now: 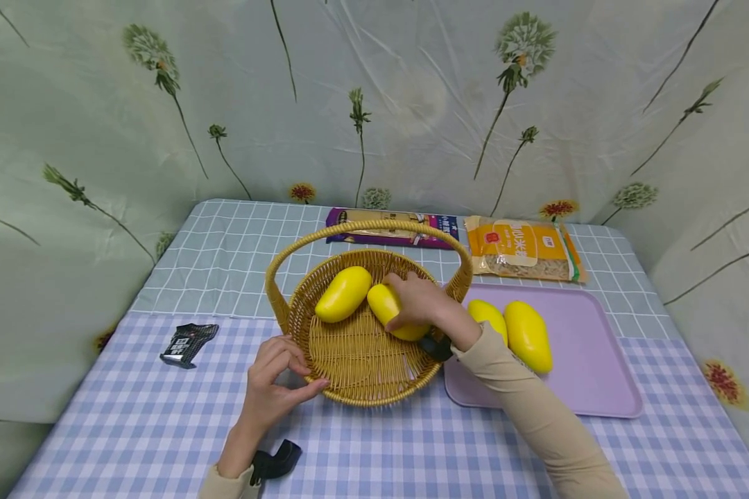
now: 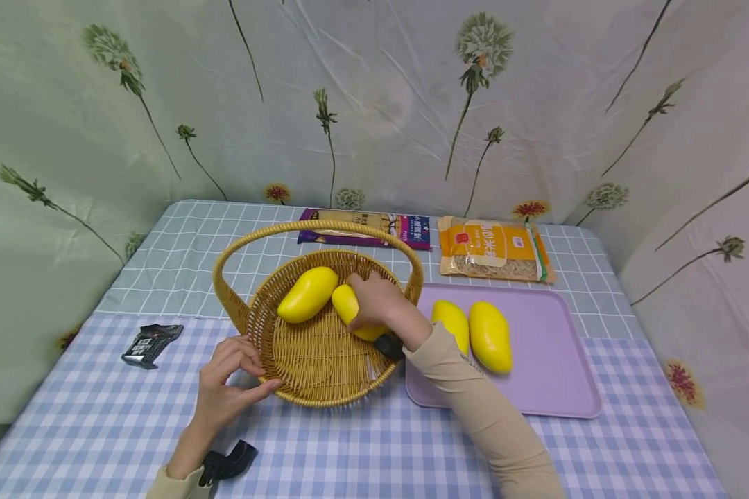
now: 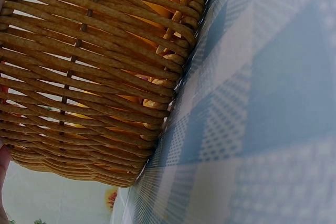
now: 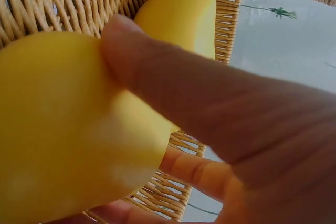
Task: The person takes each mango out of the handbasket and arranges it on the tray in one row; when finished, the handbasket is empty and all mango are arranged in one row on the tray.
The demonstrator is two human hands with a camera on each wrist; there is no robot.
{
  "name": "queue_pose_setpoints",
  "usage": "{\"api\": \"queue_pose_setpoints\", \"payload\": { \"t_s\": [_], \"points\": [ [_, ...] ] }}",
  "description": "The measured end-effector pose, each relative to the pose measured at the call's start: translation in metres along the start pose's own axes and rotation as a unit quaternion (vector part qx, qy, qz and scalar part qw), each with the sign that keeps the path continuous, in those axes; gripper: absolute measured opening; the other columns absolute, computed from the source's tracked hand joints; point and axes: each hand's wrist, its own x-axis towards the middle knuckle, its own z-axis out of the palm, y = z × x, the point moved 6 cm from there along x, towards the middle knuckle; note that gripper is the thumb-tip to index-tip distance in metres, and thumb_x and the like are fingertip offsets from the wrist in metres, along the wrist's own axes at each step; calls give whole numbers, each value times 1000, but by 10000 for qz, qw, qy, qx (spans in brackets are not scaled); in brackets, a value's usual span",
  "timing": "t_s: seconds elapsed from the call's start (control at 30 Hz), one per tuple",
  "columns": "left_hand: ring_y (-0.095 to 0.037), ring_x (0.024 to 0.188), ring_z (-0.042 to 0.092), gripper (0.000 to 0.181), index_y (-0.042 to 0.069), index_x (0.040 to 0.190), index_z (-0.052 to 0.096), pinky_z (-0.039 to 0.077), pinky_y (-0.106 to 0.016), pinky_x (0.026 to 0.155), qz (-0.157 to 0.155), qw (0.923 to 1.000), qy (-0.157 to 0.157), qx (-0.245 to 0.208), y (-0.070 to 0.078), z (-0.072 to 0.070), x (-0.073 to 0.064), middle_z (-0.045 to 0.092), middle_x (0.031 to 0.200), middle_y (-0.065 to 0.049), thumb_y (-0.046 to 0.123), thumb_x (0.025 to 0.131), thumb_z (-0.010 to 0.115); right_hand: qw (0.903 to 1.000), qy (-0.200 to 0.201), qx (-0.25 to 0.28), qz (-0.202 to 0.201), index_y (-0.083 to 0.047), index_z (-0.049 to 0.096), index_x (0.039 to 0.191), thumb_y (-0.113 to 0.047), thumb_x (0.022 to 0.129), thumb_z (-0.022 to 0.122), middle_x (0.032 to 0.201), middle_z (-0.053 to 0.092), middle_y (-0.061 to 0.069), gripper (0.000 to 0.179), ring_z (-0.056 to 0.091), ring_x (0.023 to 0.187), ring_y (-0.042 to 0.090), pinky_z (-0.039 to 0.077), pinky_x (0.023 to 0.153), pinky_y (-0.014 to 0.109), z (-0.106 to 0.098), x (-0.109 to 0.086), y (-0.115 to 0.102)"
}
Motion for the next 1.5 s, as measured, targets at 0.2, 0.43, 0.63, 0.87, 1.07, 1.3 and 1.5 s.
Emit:
{"api": "queue_pose_setpoints", "payload": {
  "t_s": [0.2,0.43,0.63,0.87,1.07,1.3,1.5],
  "points": [
    [-22,72,49,38,9,65,51,38,-33,94,-2,10000,24,17,-1,1,-2,54,71,-4,33,79,78,9997,-173,-51,-160,-10,40,137,-31,75,82,111,59,17,77,57,92,28,48,79,40,5,2,-1],
    [-21,73,49,39,10,65,52,38,-34,96,-74,10000,7,27,-15,1,-17,54,72,-3,36,78,78,9993,-307,-105,-174,-14,38,137,-34,76,81,107,61,15,77,57,86,25,47,73,38,9,4,-1],
    [-22,72,48,39,9,64,51,38,-32,94,-59,10000,23,-6,0,1,-1,54,71,-4,33,79,78,9988,-462,10,-190,-12,35,138,-34,77,80,103,60,14,79,57,84,25,47,72,37,14,4,-4],
    [-22,72,49,41,7,63,51,39,-32,94,-73,10000,13,5,0,1,-1,54,71,-5,34,80,77,9984,-500,250,-74,-11,33,139,-33,77,80,102,57,14,82,56,83,24,47,70,35,15,0,-6],
    [-23,71,48,41,8,63,51,39,-32,94,-90,9999,-1,78,0,1,-1,53,71,-6,36,81,76,9978,-557,362,-61,-11,32,139,-33,76,81,99,56,13,83,55,83,23,47,71,35,16,-2,-7],
    [-23,71,48,42,7,63,51,39,-33,94,-79,9999,-23,116,1,1,0,53,70,-6,36,82,75,9970,-618,393,-255,-10,33,137,-33,75,82,96,57,11,82,55,82,22,47,73,35,17,-2,-9],
    [-23,70,48,41,8,63,51,39,-33,93,-22,10000,2,92,0,2,0,53,70,-6,36,81,75,9960,-705,376,-407,-11,34,136,-34,76,81,101,57,9,80,54,85,22,46,77,36,17,-3,-10]
  ]
}}
